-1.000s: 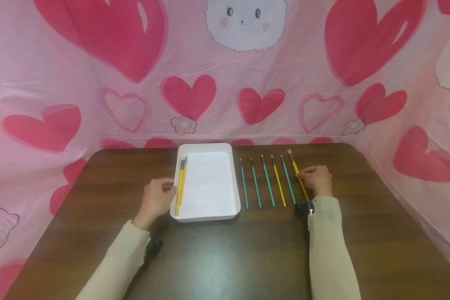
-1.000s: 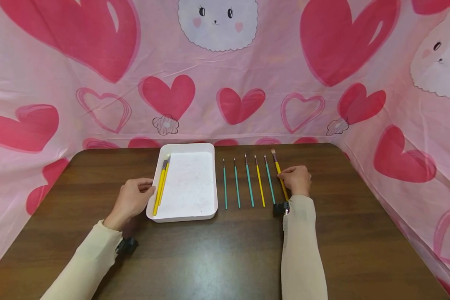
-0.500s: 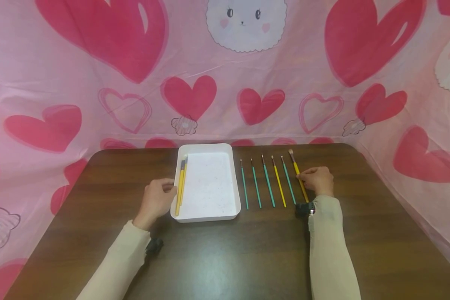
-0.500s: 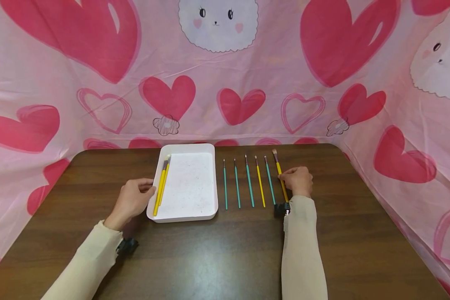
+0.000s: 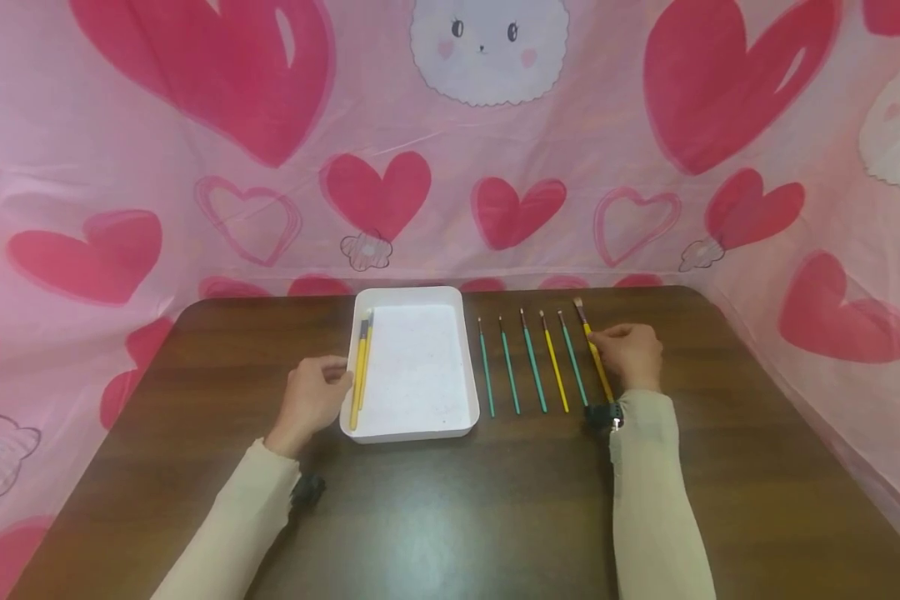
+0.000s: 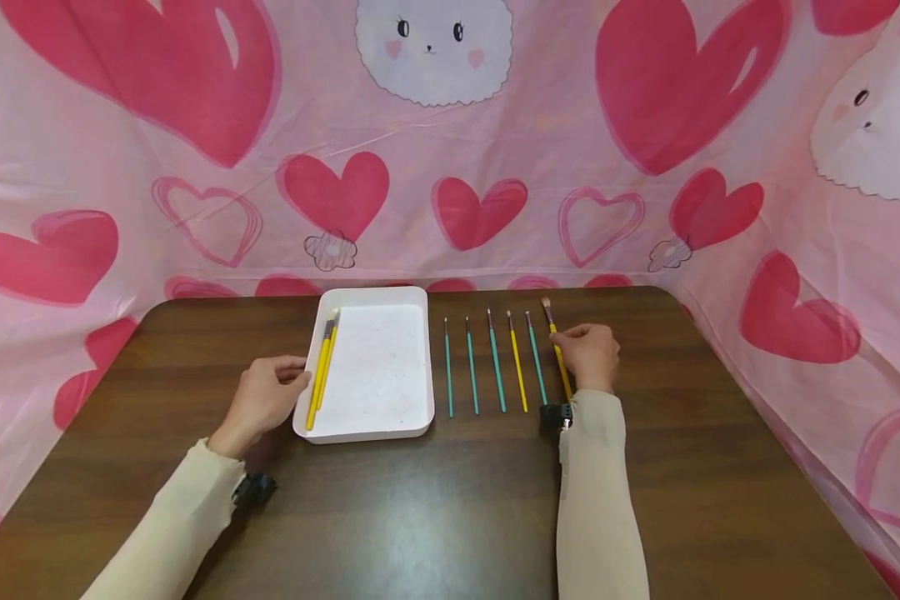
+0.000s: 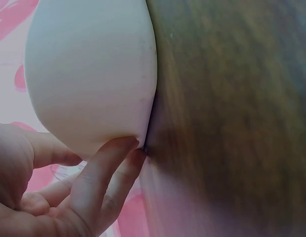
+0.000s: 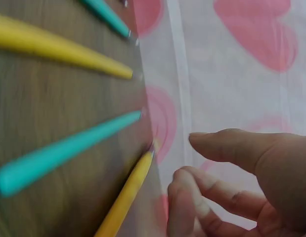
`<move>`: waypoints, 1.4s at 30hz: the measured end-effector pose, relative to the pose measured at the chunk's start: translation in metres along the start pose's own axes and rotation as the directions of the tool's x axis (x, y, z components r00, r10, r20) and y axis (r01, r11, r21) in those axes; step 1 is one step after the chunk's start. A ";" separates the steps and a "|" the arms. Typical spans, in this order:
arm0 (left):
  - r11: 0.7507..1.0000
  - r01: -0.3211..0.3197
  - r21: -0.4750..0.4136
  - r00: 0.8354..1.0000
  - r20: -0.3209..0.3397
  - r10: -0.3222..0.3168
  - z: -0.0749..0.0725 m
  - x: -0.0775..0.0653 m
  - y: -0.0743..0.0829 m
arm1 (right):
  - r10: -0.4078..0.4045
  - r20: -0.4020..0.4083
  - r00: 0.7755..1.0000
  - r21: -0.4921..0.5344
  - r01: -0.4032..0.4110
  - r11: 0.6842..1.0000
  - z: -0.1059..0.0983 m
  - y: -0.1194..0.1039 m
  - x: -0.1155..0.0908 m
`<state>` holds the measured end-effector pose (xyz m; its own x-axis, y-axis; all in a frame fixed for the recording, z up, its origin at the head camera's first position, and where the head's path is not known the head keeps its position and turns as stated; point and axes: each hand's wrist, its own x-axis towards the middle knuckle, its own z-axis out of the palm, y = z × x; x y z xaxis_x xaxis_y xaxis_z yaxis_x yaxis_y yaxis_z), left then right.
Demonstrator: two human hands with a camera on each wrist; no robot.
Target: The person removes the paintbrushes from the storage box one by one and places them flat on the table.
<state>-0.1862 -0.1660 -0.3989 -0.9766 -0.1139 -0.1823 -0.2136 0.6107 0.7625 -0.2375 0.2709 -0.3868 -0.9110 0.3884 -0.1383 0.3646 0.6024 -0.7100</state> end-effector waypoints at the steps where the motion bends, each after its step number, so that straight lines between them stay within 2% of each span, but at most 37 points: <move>1: 1.000 -0.001 -0.001 1.000 0.001 0.001 0.000 0.000 -0.001 | -0.018 -0.002 1.000 0.008 0.018 1.000 0.001 -0.004 -0.002; 5: 1.000 -0.002 -0.005 1.000 0.001 0.003 0.000 0.000 -0.002 | -0.091 0.019 0.996 0.049 0.090 0.995 0.007 -0.024 -0.006; 10: 1.000 0.001 -0.009 1.000 -0.001 -0.001 -0.003 -0.001 -0.003 | -0.147 0.087 0.985 0.096 0.138 0.986 0.018 -0.049 -0.011; 18: 1.000 0.004 -0.030 1.000 0.002 -0.004 0.001 0.003 -0.004 | -0.210 0.235 0.949 0.194 0.166 0.967 0.040 -0.079 -0.020; 24: 1.000 -0.002 -0.030 1.000 0.000 0.002 0.004 0.005 -0.003 | -0.247 0.293 0.924 0.195 0.195 0.961 0.065 -0.105 -0.039; 31: 1.000 0.015 -0.026 1.000 0.005 -0.015 0.001 0.001 -0.002 | -0.290 0.304 0.907 0.167 0.250 0.954 0.093 -0.136 -0.057; 42: 1.000 0.022 -0.018 1.000 0.006 -0.022 -0.001 -0.001 -0.002 | -0.297 0.343 0.891 0.072 0.291 0.954 0.133 -0.164 -0.068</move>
<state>-0.1845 -0.1682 -0.3995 -0.9716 -0.1223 -0.2027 -0.2353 0.5941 0.7692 -0.2611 0.0532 -0.3528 -0.9863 -0.0719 -0.1487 0.0691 0.6379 -0.7670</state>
